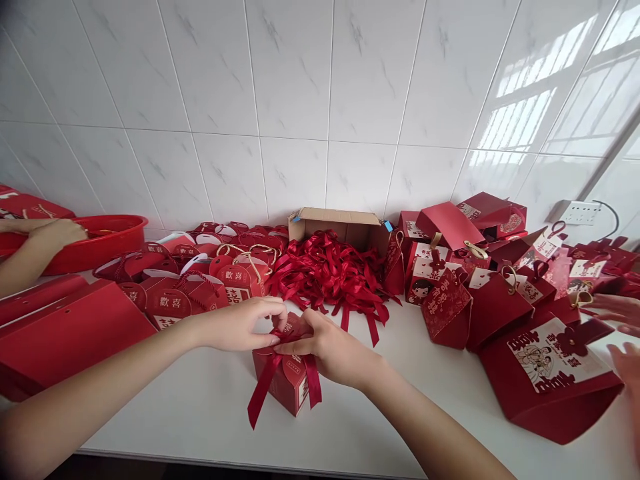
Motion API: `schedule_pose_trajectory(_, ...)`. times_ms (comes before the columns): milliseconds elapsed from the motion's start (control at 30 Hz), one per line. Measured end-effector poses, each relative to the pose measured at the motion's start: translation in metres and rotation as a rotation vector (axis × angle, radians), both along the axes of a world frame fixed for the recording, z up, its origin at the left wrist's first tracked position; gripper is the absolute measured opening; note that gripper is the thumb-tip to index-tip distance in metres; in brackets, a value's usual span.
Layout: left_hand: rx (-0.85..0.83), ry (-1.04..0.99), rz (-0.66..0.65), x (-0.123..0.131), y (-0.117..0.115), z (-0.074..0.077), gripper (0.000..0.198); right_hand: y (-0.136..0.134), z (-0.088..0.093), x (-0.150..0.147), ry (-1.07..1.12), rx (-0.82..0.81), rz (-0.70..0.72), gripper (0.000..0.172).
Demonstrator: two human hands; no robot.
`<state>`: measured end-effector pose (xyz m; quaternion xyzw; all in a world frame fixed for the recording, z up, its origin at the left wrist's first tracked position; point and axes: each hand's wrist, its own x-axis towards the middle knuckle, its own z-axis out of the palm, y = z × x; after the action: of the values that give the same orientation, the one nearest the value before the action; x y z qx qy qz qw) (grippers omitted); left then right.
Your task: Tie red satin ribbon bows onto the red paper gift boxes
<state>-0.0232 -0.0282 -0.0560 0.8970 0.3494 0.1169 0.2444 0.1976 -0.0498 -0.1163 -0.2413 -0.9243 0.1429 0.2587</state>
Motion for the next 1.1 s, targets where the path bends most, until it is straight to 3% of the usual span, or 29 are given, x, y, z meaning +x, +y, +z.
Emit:
schedule_pose_trajectory(300, -0.051, -0.026, -0.021, 0.0009, 0.0016, -0.0046, 0.011, 0.0025, -0.0008, 0.0004, 0.058, -0.025, 0.044, 0.042)
schedule_pose_trajectory(433, -0.008, -0.038, -0.032, 0.0006, -0.0005, -0.004, 0.005, 0.0035, -0.0026, 0.0012, 0.063, -0.034, 0.042, 0.043)
schedule_pose_trajectory(767, -0.008, 0.074, -0.011, 0.0011, 0.0011, -0.0012, 0.003, 0.0053, -0.004, 0.0, 0.071, -0.08, 0.064, 0.037)
schedule_pose_trajectory(967, -0.014, 0.129, -0.04, 0.0019, 0.0038, -0.0008, 0.008, 0.0051, -0.0032, 0.0003, 0.07, -0.074, 0.07, 0.038)
schedule_pose_trajectory(1100, -0.104, 0.135, -0.032, 0.0002, 0.0068, -0.0017, 0.018, 0.006, -0.0048, 0.0003, 0.099, -0.077, 0.089, 0.036)
